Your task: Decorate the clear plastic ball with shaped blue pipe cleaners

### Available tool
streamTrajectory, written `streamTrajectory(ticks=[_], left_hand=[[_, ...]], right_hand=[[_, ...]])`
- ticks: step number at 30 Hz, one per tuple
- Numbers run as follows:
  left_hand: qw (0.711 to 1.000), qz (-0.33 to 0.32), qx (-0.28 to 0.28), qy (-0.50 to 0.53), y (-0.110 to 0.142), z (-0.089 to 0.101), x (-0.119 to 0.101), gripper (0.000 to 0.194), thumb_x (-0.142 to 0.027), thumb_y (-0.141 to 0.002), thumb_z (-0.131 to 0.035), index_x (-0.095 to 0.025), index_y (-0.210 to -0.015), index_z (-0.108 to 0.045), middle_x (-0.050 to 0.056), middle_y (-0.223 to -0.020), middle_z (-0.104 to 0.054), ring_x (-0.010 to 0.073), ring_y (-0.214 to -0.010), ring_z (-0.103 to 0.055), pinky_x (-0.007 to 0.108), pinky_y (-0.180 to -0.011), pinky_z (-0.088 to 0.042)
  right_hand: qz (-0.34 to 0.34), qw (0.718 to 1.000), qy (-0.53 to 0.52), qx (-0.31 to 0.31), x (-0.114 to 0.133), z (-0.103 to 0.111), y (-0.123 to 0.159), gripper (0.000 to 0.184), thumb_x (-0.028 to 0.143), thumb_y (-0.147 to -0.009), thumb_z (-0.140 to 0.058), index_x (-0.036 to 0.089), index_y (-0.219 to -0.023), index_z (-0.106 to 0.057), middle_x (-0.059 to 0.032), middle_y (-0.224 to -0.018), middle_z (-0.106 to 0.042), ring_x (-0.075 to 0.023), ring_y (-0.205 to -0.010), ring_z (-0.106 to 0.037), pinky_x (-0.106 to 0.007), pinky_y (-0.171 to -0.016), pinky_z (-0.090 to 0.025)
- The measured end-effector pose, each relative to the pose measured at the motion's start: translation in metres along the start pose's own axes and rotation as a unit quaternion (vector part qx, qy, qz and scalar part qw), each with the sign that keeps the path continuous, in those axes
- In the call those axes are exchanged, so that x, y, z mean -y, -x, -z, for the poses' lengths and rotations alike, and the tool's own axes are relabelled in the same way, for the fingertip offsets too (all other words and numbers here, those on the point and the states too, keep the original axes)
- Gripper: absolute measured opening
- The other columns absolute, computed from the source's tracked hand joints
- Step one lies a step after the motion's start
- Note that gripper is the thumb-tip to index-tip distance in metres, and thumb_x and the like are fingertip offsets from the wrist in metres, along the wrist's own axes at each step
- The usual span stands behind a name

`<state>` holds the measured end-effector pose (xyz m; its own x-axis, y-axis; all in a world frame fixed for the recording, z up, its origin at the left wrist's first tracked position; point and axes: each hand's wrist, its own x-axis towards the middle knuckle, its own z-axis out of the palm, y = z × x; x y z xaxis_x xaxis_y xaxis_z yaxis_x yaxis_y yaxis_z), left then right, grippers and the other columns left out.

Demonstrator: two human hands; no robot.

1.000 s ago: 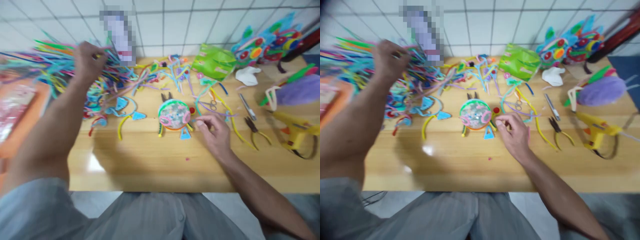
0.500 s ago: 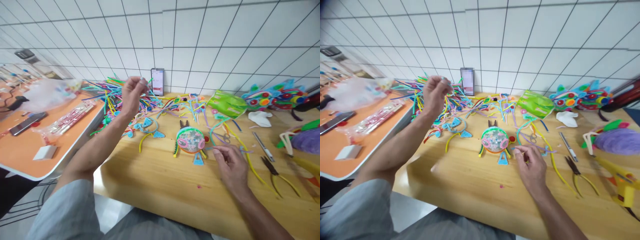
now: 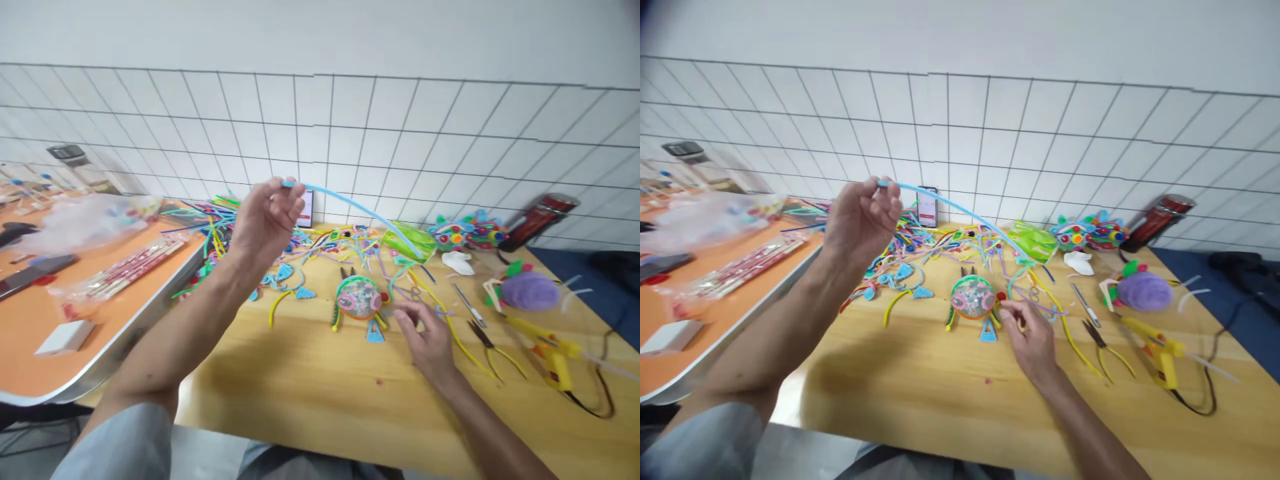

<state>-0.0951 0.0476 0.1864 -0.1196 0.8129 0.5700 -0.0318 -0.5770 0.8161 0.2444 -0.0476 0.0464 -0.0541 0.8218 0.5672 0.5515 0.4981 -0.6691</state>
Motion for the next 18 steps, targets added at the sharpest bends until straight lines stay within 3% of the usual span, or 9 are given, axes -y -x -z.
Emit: streamTrajectory(ticks=[4,6,8,11,15,17,18], left_hand=[[0.981,0.142,0.118,0.065,0.072,-0.07,-0.012,0.026,-0.056,-0.1,-0.049,-0.035,-0.104,-0.063,0.003,-0.12,-0.077,0.0266,-0.139,-0.065,0.044,-0.098,-0.066],[0.942,0.25,0.124,0.186,0.112,-0.098,-0.012,0.017,-0.052,-0.091,-0.065,-0.035,-0.094,-0.064,0.001,-0.113,-0.077,0.0261,-0.13,-0.071,0.043,-0.097,-0.064],[0.898,0.333,0.132,0.255,0.148,-0.116,-0.008,0.022,-0.046,-0.08,-0.08,-0.032,-0.087,-0.065,0.001,-0.103,-0.076,0.0232,-0.11,-0.079,0.039,-0.089,-0.064],[0.871,0.391,0.162,0.249,0.184,-0.126,0.003,0.036,-0.051,-0.07,-0.09,-0.025,-0.082,-0.069,0.001,-0.081,-0.07,0.0184,-0.081,-0.078,0.033,-0.073,-0.061],[0.864,0.419,0.214,0.179,0.204,-0.121,0.015,0.047,-0.056,-0.066,-0.09,-0.016,-0.079,-0.068,0.002,-0.073,-0.068,0.013,-0.065,-0.067,0.027,-0.062,-0.055],[0.868,0.413,0.206,0.18,0.207,-0.12,0.017,0.05,-0.057,-0.067,-0.089,-0.015,-0.08,-0.067,0.001,-0.071,-0.068,0.0121,-0.065,-0.064,0.026,-0.063,-0.054],[0.871,0.408,0.199,0.187,0.209,-0.12,0.017,0.05,-0.059,-0.068,-0.089,-0.015,-0.081,-0.067,0.001,-0.072,-0.068,0.012,-0.065,-0.064,0.026,-0.063,-0.054]], right_hand=[[-0.047,0.977,-0.208,0.015,0.042,0.008,0.001,0.048,0.05,-0.097,-0.068,0.024,-0.136,-0.063,-0.0056,-0.101,-0.075,-0.0182,-0.079,-0.069,-0.033,-0.07,-0.059],[-0.08,0.952,-0.296,-0.002,0.055,0.015,0.003,0.046,0.055,-0.098,-0.065,0.025,-0.134,-0.063,-0.0053,-0.099,-0.073,-0.0171,-0.074,-0.067,-0.032,-0.064,-0.058],[-0.116,0.937,-0.327,-0.027,0.061,0.024,0.009,0.036,0.055,-0.099,-0.064,0.024,-0.118,-0.07,-0.0032,-0.087,-0.07,-0.016,-0.067,-0.063,-0.03,-0.059,-0.055],[-0.159,0.936,-0.311,-0.053,0.057,0.038,0.022,0.028,0.051,-0.095,-0.073,0.023,-0.093,-0.075,-0.0009,-0.073,-0.066,-0.0151,-0.064,-0.062,-0.028,-0.058,-0.053],[-0.191,0.936,-0.292,-0.052,0.041,0.047,0.038,0.029,0.053,-0.087,-0.081,0.024,-0.089,-0.079,-0.0011,-0.072,-0.07,-0.0155,-0.067,-0.065,-0.027,-0.06,-0.054],[-0.193,0.946,-0.261,-0.008,0.037,0.05,0.046,0.033,0.057,-0.088,-0.078,0.025,-0.09,-0.079,-0.0021,-0.075,-0.074,-0.016,-0.067,-0.067,-0.027,-0.059,-0.055],[-0.192,0.953,-0.23,0.044,0.038,0.053,0.05,0.035,0.059,-0.09,-0.076,0.024,-0.091,-0.079,-0.0024,-0.075,-0.075,-0.0166,-0.065,-0.067,-0.027,-0.058,-0.055]])
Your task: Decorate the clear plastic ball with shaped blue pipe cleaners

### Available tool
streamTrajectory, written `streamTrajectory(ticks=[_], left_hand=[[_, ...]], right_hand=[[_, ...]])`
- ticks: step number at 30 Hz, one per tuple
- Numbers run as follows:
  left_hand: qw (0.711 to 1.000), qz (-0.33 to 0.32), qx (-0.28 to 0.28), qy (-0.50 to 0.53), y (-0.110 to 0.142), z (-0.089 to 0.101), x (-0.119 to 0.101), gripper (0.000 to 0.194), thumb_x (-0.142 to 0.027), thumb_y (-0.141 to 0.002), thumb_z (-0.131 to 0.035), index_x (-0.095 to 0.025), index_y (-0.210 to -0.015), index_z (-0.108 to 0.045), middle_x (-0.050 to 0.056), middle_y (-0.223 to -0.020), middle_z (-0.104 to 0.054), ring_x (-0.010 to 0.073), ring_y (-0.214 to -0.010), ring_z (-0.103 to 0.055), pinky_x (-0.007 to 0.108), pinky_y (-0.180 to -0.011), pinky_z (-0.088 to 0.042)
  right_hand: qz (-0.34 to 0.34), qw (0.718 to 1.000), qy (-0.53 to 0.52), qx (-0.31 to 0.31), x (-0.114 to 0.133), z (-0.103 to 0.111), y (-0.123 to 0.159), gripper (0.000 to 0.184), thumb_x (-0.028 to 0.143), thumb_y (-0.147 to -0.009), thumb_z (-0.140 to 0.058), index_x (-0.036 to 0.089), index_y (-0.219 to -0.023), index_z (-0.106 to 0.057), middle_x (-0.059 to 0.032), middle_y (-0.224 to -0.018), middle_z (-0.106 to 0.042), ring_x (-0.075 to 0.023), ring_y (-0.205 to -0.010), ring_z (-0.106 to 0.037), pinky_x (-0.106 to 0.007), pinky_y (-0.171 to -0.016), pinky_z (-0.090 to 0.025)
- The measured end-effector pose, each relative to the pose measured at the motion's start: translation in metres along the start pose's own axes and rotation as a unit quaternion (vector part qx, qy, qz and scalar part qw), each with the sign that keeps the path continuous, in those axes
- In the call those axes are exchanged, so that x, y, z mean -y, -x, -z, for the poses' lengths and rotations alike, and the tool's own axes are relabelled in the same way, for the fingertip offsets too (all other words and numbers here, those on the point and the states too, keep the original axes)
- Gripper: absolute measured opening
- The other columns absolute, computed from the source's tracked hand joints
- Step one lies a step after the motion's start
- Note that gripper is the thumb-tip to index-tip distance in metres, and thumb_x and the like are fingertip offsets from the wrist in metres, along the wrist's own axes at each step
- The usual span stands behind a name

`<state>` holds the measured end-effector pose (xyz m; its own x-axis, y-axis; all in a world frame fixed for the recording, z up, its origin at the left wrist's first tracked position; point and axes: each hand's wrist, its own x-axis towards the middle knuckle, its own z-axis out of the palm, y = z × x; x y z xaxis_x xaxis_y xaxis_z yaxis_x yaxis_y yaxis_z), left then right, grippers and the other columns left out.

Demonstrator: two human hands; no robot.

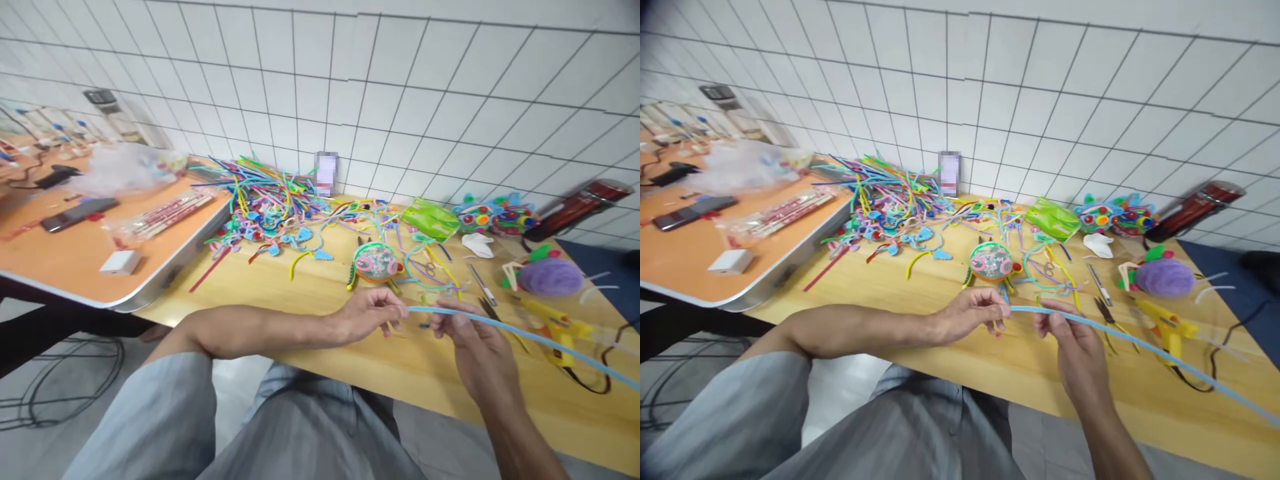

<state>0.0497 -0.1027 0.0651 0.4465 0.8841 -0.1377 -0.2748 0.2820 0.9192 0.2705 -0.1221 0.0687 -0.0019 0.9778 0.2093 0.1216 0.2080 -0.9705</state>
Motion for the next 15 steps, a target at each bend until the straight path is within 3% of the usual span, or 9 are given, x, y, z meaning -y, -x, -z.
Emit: streamTrajectory(ticks=[2,4,6,9,12,15], left_hand=[[1.0,-0.012,-0.004,0.016,0.0,-0.003,0.001,0.051,-0.06,-0.07,-0.087,-0.015,-0.083,-0.068,0.002,-0.072,-0.069,0.0118,-0.065,-0.063,0.026,-0.062,-0.052],[1.0,-0.009,-0.006,0.027,0.0,-0.007,0.002,0.049,-0.059,-0.071,-0.087,-0.015,-0.083,-0.069,0.001,-0.073,-0.069,0.0114,-0.064,-0.062,0.025,-0.062,-0.051],[0.999,0.007,-0.003,0.038,0.0,-0.012,0.001,0.047,-0.056,-0.071,-0.089,-0.015,-0.082,-0.069,0.001,-0.074,-0.069,0.0105,-0.064,-0.062,0.024,-0.062,-0.049],[0.997,0.026,0.015,0.067,0.0,-0.016,0.001,0.042,-0.049,-0.071,-0.092,-0.015,-0.08,-0.069,0.001,-0.077,-0.07,0.0092,-0.064,-0.06,0.024,-0.063,-0.047],[0.996,0.026,0.025,0.078,0.0,-0.014,0.002,0.034,-0.041,-0.074,-0.091,-0.015,-0.08,-0.069,0.0,-0.077,-0.069,0.0095,-0.066,-0.061,0.023,-0.064,-0.046],[0.997,0.042,0.025,0.053,-0.001,-0.008,0.005,0.024,-0.032,-0.08,-0.086,-0.015,-0.08,-0.069,0.0,-0.076,-0.069,0.0103,-0.068,-0.063,0.024,-0.065,-0.047]], right_hand=[[-0.011,0.987,0.117,0.111,0.002,0.004,0.012,0.035,0.059,-0.093,-0.071,0.024,-0.09,-0.079,-0.002,-0.071,-0.075,-0.018,-0.061,-0.068,-0.029,-0.056,-0.055],[0.05,0.959,0.235,0.147,0.007,0.006,0.023,0.028,0.051,-0.097,-0.069,0.025,-0.091,-0.077,-0.0015,-0.073,-0.076,-0.0199,-0.064,-0.072,-0.03,-0.058,-0.056],[0.203,0.92,0.326,0.081,0.01,0.006,0.03,0.013,0.038,-0.1,-0.069,0.027,-0.101,-0.075,-0.0031,-0.088,-0.08,-0.0227,-0.081,-0.077,-0.033,-0.072,-0.059],[0.393,0.804,0.446,0.017,0.009,0.002,0.025,0.02,0.022,-0.098,-0.07,0.025,-0.118,-0.07,-0.009,-0.106,-0.08,-0.0295,-0.1,-0.077,-0.043,-0.09,-0.057],[0.449,0.728,0.517,0.022,0.005,-0.002,0.011,0.026,0.016,-0.098,-0.07,0.023,-0.123,-0.066,-0.012,-0.105,-0.078,-0.032,-0.098,-0.076,-0.046,-0.089,-0.055],[0.479,0.701,0.528,0.012,0.001,-0.002,0.001,0.031,0.016,-0.092,-0.078,0.024,-0.12,-0.067,-0.0119,-0.104,-0.078,-0.0322,-0.097,-0.075,-0.045,-0.087,-0.055]])
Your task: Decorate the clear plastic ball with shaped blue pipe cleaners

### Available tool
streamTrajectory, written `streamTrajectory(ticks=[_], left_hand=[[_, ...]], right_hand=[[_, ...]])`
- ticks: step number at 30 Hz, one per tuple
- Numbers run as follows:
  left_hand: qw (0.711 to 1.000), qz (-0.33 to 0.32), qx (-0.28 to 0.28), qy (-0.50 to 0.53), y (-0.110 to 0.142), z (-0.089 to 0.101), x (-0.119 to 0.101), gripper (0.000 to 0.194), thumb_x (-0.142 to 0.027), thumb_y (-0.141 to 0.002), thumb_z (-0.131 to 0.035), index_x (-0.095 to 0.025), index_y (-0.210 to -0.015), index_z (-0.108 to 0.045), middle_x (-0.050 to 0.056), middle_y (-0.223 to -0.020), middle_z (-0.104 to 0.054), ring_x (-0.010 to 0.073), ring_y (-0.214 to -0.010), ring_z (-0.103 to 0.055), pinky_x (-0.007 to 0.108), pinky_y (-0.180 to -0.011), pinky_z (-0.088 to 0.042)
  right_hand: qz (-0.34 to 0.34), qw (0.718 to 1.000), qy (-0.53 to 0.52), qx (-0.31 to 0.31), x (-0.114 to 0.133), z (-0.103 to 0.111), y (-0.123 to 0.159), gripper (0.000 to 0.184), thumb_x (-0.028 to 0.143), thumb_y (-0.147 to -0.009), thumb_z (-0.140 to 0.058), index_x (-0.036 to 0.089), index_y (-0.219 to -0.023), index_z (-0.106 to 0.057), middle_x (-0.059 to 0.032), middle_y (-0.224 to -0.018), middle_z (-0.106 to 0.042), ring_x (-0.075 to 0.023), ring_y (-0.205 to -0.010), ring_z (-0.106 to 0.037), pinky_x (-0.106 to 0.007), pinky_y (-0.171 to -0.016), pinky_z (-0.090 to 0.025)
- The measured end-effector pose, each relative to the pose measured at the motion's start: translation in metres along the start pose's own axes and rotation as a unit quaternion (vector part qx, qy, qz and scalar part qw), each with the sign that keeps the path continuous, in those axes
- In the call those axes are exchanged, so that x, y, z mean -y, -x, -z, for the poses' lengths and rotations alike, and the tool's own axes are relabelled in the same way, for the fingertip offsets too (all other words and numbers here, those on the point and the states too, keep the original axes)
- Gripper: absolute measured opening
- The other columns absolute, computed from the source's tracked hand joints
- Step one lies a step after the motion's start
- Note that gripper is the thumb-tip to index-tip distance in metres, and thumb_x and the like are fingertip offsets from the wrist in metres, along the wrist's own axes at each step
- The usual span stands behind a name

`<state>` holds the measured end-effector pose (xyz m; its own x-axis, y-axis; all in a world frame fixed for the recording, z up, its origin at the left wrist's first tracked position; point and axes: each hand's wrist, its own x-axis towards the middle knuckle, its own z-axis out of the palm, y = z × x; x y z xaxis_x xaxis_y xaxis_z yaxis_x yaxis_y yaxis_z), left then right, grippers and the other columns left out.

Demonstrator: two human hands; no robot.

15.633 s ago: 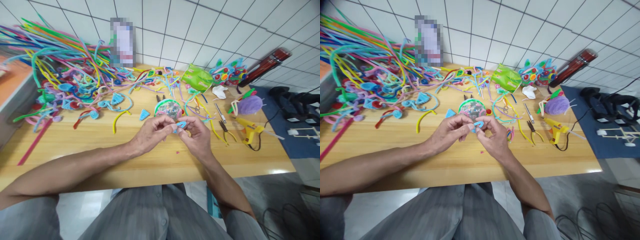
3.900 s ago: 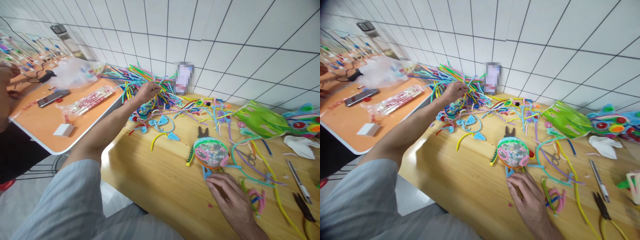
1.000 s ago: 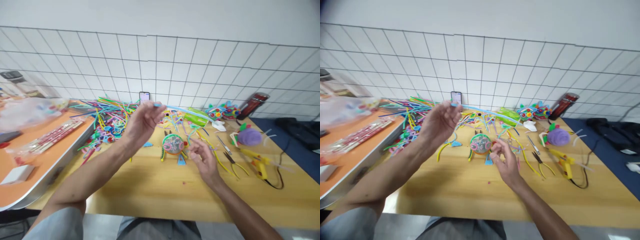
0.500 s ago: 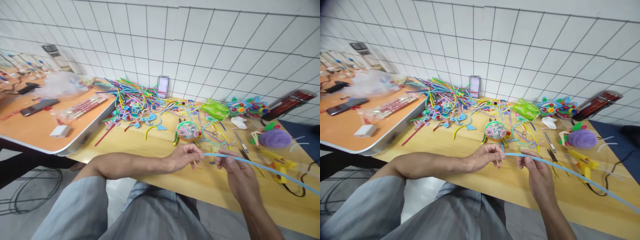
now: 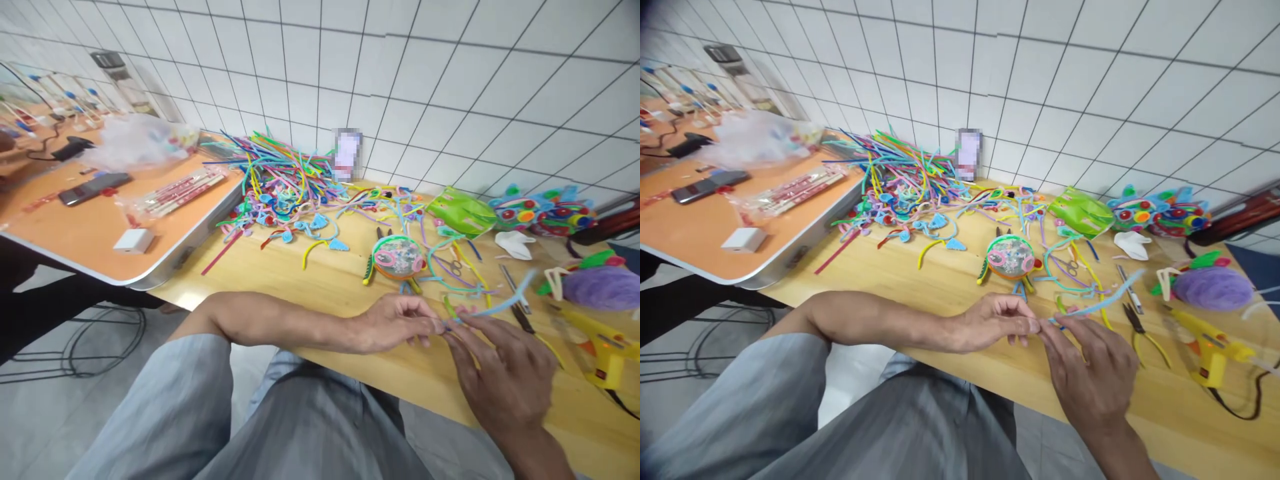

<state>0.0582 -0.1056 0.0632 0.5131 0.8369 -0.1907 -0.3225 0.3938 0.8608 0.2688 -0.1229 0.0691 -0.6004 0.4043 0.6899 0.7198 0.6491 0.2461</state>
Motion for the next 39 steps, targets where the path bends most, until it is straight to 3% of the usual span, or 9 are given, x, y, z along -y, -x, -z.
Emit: streamTrajectory(ticks=[5,10,16,19,22,27,31,35,39], left_hand=[[0.998,0.01,0.003,-0.061,0.006,0.01,0.006,0.016,-0.029,-0.086,-0.079,-0.016,-0.083,-0.071,-0.001,-0.074,-0.068,0.0101,-0.068,-0.062,0.022,-0.065,-0.046],[0.984,-0.026,0.015,-0.175,0.018,0.025,0.018,0.029,-0.044,-0.091,-0.072,-0.015,-0.086,-0.071,-0.001,-0.071,-0.062,0.0108,-0.065,-0.054,0.024,-0.064,-0.044],[0.823,-0.191,-0.018,-0.534,0.016,0.061,0.021,0.017,-0.03,-0.1,-0.061,-0.017,-0.106,-0.069,0.008,-0.101,-0.07,0.0184,-0.086,-0.065,0.032,-0.081,-0.054],[0.753,-0.164,-0.021,-0.637,0.009,0.065,0.019,0.022,-0.028,-0.105,-0.051,-0.017,-0.116,-0.066,0.013,-0.113,-0.071,0.0252,-0.104,-0.07,0.039,-0.091,-0.058],[0.726,-0.13,-0.006,-0.675,0.003,0.06,0.019,0.027,-0.028,-0.108,-0.045,-0.017,-0.124,-0.064,0.014,-0.117,-0.071,0.026,-0.108,-0.071,0.04,-0.093,-0.059],[0.778,-0.165,0.019,-0.606,0.0,0.062,0.022,0.024,-0.028,-0.105,-0.05,-0.017,-0.119,-0.066,0.014,-0.115,-0.072,0.0255,-0.11,-0.069,0.039,-0.099,-0.057],[0.882,-0.153,-0.014,-0.446,0.002,0.067,0.024,0.025,-0.036,-0.103,-0.058,-0.018,-0.117,-0.067,0.011,-0.109,-0.072,0.02,-0.091,-0.067,0.035,-0.088,-0.056],[0.987,-0.031,-0.009,-0.16,-0.002,0.065,0.026,0.057,-0.059,-0.086,-0.079,-0.018,-0.123,-0.063,0.008,-0.107,-0.074,0.0172,-0.084,-0.069,0.032,-0.077,-0.057],[0.999,0.031,0.035,0.0,-0.007,0.063,0.024,0.066,-0.069,-0.072,-0.087,-0.014,-0.104,-0.071,0.007,-0.088,-0.076,0.0182,-0.081,-0.074,0.03,-0.074,-0.058]], right_hand=[[0.01,0.999,-0.039,0.025,0.002,-0.006,0.006,0.018,0.015,-0.098,-0.072,0.027,-0.111,-0.067,-0.0036,-0.094,-0.077,-0.0236,-0.093,-0.075,-0.04,-0.093,-0.055],[-0.054,0.991,-0.079,0.092,0.013,-0.007,0.014,0.016,0.012,-0.105,-0.056,0.024,-0.108,-0.066,-0.0035,-0.096,-0.077,-0.0159,-0.084,-0.074,-0.027,-0.073,-0.054],[-0.211,0.955,-0.104,0.18,-0.002,-0.024,0.015,0.012,0.027,-0.105,-0.059,0.022,-0.11,-0.07,-0.006,-0.099,-0.08,-0.0217,-0.094,-0.076,-0.032,-0.078,-0.054],[-0.214,0.94,-0.128,0.232,-0.008,-0.043,0.01,0.017,0.027,-0.105,-0.058,0.023,-0.113,-0.073,-0.0054,-0.103,-0.081,-0.0225,-0.094,-0.077,-0.033,-0.078,-0.053],[-0.165,0.944,-0.089,0.272,-0.007,-0.06,0.003,0.024,0.029,-0.106,-0.056,0.023,-0.12,-0.075,-0.0063,-0.101,-0.081,-0.0237,-0.086,-0.076,-0.033,-0.067,-0.045],[-0.106,0.961,-0.065,0.246,-0.006,-0.079,0.004,0.027,0.031,-0.108,-0.051,0.02,-0.107,-0.075,-0.0068,-0.093,-0.078,-0.0215,-0.075,-0.073,-0.032,-0.057,-0.037],[-0.091,0.967,-0.121,0.204,-0.004,-0.07,0.004,0.023,0.031,-0.107,-0.051,0.02,-0.101,-0.07,-0.0067,-0.093,-0.076,-0.022,-0.081,-0.075,-0.032,-0.063,-0.045],[-0.116,0.968,-0.142,0.172,0.01,-0.051,-0.006,0.013,0.031,-0.103,-0.058,0.023,-0.105,-0.068,-0.0056,-0.094,-0.078,-0.023,-0.084,-0.075,-0.032,-0.067,-0.048],[-0.11,0.967,-0.163,0.16,0.024,-0.046,-0.016,0.011,0.027,-0.102,-0.061,0.023,-0.11,-0.067,-0.0061,-0.095,-0.079,-0.0224,-0.084,-0.075,-0.032,-0.066,-0.048]])
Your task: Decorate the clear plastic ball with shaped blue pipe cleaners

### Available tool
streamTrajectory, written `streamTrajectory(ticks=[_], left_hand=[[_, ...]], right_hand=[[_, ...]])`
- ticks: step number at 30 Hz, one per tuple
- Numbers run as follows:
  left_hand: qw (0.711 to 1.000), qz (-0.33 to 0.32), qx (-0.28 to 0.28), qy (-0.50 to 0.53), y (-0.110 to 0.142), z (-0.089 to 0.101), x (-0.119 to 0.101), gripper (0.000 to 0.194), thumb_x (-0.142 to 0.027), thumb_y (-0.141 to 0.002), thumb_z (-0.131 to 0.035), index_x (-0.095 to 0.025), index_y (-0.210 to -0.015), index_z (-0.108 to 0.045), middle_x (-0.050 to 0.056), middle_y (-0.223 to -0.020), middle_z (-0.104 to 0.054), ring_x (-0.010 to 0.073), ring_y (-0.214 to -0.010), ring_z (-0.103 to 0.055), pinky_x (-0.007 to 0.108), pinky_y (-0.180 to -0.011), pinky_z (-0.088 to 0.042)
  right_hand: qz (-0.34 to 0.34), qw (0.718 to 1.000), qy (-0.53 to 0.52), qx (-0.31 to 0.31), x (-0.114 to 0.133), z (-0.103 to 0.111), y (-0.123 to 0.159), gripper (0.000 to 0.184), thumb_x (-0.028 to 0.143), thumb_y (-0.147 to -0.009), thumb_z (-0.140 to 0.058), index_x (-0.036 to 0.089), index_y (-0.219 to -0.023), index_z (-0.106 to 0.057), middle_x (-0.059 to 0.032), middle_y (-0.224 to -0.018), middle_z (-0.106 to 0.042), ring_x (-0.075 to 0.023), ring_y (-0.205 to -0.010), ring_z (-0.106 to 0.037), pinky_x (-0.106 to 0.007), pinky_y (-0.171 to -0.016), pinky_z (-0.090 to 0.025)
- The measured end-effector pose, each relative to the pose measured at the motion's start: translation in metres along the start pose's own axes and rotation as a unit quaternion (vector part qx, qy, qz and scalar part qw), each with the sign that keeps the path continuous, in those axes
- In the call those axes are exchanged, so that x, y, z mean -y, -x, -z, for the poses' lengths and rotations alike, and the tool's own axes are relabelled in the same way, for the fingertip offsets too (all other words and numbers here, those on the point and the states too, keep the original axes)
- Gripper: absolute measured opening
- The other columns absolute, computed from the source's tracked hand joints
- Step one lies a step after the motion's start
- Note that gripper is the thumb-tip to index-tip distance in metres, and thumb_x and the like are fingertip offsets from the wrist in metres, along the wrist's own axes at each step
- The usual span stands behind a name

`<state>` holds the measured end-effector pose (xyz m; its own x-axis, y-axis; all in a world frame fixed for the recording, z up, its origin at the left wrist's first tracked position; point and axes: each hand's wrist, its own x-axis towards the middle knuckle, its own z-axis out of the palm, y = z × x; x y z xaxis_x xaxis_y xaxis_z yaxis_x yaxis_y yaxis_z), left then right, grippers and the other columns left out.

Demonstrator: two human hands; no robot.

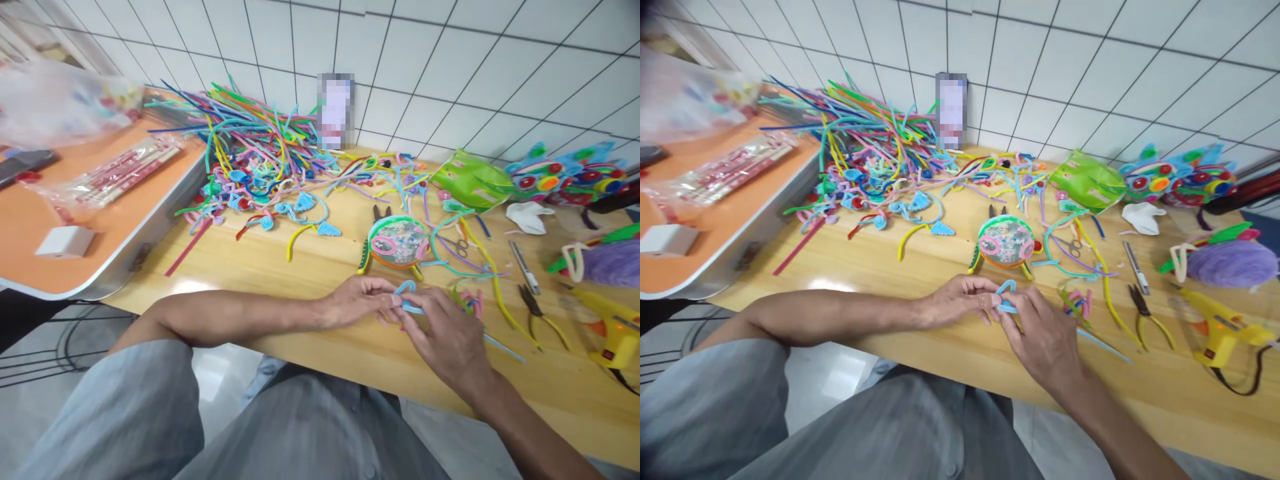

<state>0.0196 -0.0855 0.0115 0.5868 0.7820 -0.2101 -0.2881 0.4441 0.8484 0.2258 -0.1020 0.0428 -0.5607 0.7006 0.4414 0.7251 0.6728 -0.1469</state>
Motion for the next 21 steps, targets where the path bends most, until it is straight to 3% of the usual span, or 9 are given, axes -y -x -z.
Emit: streamTrajectory(ticks=[5,9,12,16,21], left_hand=[[0.998,-0.028,-0.056,0.016,0.003,0.003,0.0,0.063,-0.072,-0.076,-0.082,-0.015,-0.094,-0.062,0.003,-0.081,-0.074,0.0128,-0.064,-0.07,0.024,-0.061,-0.055],[0.995,-0.053,-0.072,-0.035,0.007,0.0,-0.003,0.057,-0.071,-0.084,-0.074,-0.018,-0.092,-0.055,-0.005,-0.068,-0.062,0.0064,-0.048,-0.055,0.019,-0.046,-0.044],[0.994,-0.071,-0.07,-0.041,0.011,-0.006,-0.011,0.054,-0.067,-0.085,-0.075,-0.018,-0.095,-0.056,-0.005,-0.071,-0.062,0.0063,-0.05,-0.056,0.02,-0.048,-0.046],[0.993,-0.099,-0.062,-0.019,0.016,-0.015,-0.028,0.053,-0.064,-0.083,-0.08,-0.017,-0.096,-0.058,-0.003,-0.073,-0.065,0.0073,-0.052,-0.058,0.021,-0.049,-0.048],[0.99,-0.115,-0.074,-0.017,0.015,-0.02,-0.04,0.047,-0.057,-0.086,-0.081,-0.018,-0.098,-0.057,-0.003,-0.078,-0.069,0.008,-0.053,-0.061,0.022,-0.052,-0.053]], right_hand=[[-0.063,0.994,-0.093,-0.013,-0.002,0.003,-0.003,0.026,0.041,-0.103,-0.058,0.023,-0.121,-0.062,-0.0075,-0.099,-0.076,-0.0221,-0.077,-0.073,-0.033,-0.061,-0.052],[-0.095,0.989,-0.1,-0.048,-0.01,0.018,-0.012,0.013,0.034,-0.105,-0.054,0.026,-0.108,-0.064,-0.0018,-0.083,-0.073,-0.0183,-0.065,-0.069,-0.032,-0.059,-0.05],[-0.078,0.988,-0.12,-0.055,-0.013,0.03,-0.024,0.007,0.03,-0.103,-0.061,0.029,-0.103,-0.068,-0.0017,-0.086,-0.076,-0.0185,-0.066,-0.069,-0.032,-0.057,-0.049],[-0.058,0.982,-0.139,-0.11,-0.012,0.043,-0.036,0.009,0.023,-0.098,-0.069,0.032,-0.101,-0.072,-0.0028,-0.092,-0.078,-0.0219,-0.079,-0.073,-0.035,-0.062,-0.053],[-0.042,0.98,-0.131,-0.143,-0.012,0.044,-0.043,0.01,0.019,-0.097,-0.067,0.029,-0.096,-0.071,-0.0022,-0.087,-0.079,-0.0207,-0.081,-0.075,-0.037,-0.071,-0.058]])
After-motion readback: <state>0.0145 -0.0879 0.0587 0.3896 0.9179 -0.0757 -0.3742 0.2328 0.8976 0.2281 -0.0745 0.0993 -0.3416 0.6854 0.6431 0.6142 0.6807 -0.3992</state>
